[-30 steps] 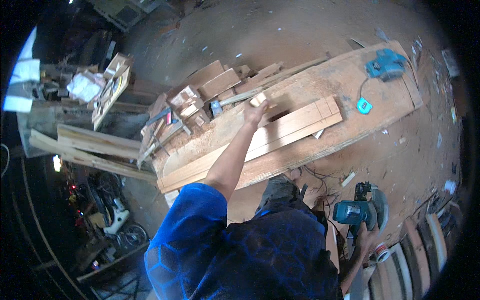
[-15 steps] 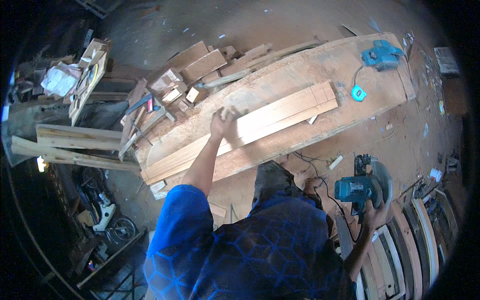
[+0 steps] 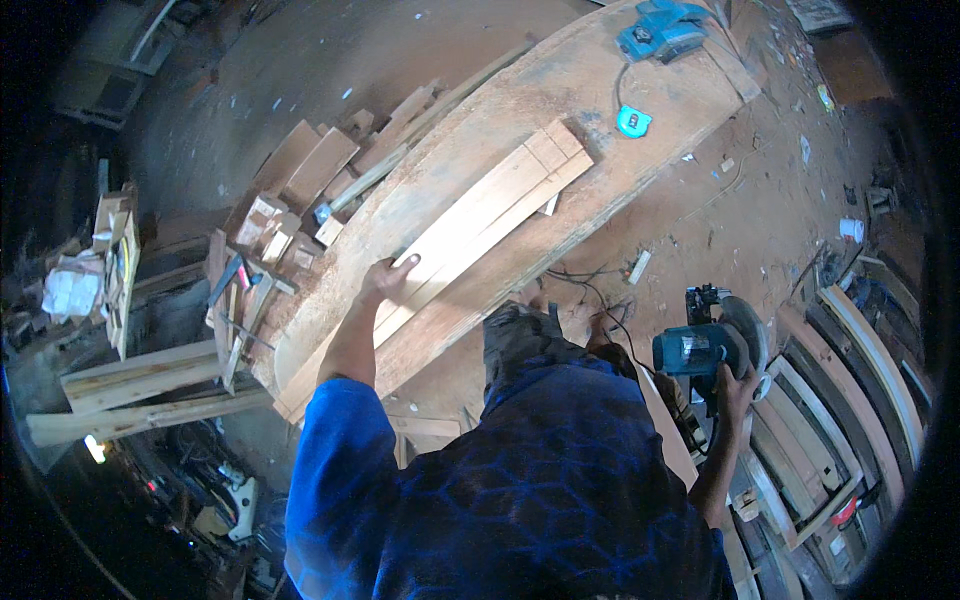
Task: The person selects a long wooden plank from a pile and places it on a workbench. They use a circular saw to cut the plank into smaller pieces. After cutting, they pick up a piece of wood and use a handheld sander to smooth its surface.
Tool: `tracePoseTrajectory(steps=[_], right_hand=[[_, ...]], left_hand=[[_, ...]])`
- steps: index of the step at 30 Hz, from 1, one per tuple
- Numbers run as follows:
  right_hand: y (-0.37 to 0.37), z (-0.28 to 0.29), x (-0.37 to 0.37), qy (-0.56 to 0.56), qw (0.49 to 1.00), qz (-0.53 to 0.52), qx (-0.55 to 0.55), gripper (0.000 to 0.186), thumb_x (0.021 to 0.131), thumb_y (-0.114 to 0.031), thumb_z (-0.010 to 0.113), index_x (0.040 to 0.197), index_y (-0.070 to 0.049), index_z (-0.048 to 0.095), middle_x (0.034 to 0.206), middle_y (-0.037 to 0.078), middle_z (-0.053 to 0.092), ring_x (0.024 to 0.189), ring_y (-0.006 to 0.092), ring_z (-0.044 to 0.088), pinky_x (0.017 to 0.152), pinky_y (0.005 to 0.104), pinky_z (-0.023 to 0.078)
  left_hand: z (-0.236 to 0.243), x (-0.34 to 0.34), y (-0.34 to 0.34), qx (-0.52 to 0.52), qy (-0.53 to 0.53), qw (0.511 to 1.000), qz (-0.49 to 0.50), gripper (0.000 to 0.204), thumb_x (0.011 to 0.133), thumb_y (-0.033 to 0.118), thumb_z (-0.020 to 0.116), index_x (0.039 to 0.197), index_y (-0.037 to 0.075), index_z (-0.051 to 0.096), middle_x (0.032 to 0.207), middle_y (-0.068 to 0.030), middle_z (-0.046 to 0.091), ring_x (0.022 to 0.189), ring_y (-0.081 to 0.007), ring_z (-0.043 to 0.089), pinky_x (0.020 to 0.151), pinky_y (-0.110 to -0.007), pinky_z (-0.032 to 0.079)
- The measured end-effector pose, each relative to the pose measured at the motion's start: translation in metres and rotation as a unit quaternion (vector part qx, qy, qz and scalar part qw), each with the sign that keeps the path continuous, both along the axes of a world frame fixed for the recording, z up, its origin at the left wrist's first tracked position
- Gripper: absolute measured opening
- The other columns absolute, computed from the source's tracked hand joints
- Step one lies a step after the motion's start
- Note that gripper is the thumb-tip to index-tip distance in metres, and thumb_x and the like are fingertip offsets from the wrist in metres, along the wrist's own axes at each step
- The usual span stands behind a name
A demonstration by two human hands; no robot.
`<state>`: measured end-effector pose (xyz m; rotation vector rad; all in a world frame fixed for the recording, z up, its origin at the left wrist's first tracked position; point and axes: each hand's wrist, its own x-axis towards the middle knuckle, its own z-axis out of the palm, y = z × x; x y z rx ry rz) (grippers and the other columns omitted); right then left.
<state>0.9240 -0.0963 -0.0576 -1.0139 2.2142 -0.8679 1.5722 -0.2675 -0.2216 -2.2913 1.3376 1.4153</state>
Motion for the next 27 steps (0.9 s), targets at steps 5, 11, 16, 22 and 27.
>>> tracePoseTrajectory(steps=[5, 11, 16, 22, 27], right_hand=[[0.032, -0.019, -0.031, -0.003, 1.0, -0.008, 0.027, 0.034, 0.08, -0.009, 0.064, 0.11, 0.005, 0.059, 0.086, 0.009, 0.064, 0.07, 0.0167, 0.06, 0.064, 0.0292, 0.049], [0.01, 0.009, 0.001, -0.004, 0.999, -0.035, 0.029, 0.03, 0.079, -0.009, 0.063, 0.106, 0.003, 0.06, 0.079, 0.005, 0.061, 0.061, 0.0113, 0.054, 0.054, 0.026, 0.044], [0.019, -0.005, -0.015, -0.025, 0.999, -0.011, 0.036, 0.031, 0.079, -0.01, 0.062, 0.106, 0.003, 0.06, 0.075, 0.004, 0.06, 0.058, 0.0101, 0.053, 0.051, 0.0253, 0.042], [0.005, 0.013, -0.005, -0.055, 0.997, -0.043, 0.017, 0.031, 0.078, -0.009, 0.061, 0.107, 0.003, 0.06, 0.074, 0.003, 0.06, 0.057, 0.0097, 0.052, 0.05, 0.0246, 0.041], [0.008, 0.027, -0.018, -0.032, 0.999, -0.011, 0.007, 0.033, 0.076, -0.006, 0.06, 0.108, 0.003, 0.061, 0.083, 0.005, 0.062, 0.066, 0.0132, 0.054, 0.059, 0.0267, 0.042]], left_hand=[[0.036, -0.022, 0.026, -0.08, -0.102, 0.991, -0.021, 0.082, 0.065, 0.072, 0.065, 0.097, -0.003, 0.064, 0.093, -0.0228, 0.066, 0.091, -0.0356, 0.063, 0.078, -0.043, 0.048], [0.034, -0.052, 0.102, -0.394, -0.18, 0.894, -0.115, 0.068, 0.06, 0.064, 0.075, 0.078, 0.002, 0.055, 0.067, -0.0108, 0.053, 0.063, -0.03, 0.053, 0.06, -0.043, 0.044], [0.031, -0.05, 0.124, -0.341, -0.138, 0.921, -0.127, 0.069, 0.062, 0.061, 0.076, 0.09, 0.002, 0.056, 0.072, -0.0127, 0.057, 0.071, -0.0331, 0.057, 0.065, -0.044, 0.046], [0.014, -0.001, 0.124, -0.139, -0.012, 0.989, -0.056, 0.074, 0.064, 0.064, 0.074, 0.098, 0.0, 0.057, 0.081, -0.0197, 0.064, 0.084, -0.0374, 0.063, 0.074, -0.044, 0.049], [0.033, -0.024, 0.125, -0.151, -0.168, 0.953, -0.2, 0.07, 0.061, 0.067, 0.074, 0.08, 0.002, 0.058, 0.077, -0.0174, 0.063, 0.075, -0.0361, 0.063, 0.067, -0.046, 0.049]])
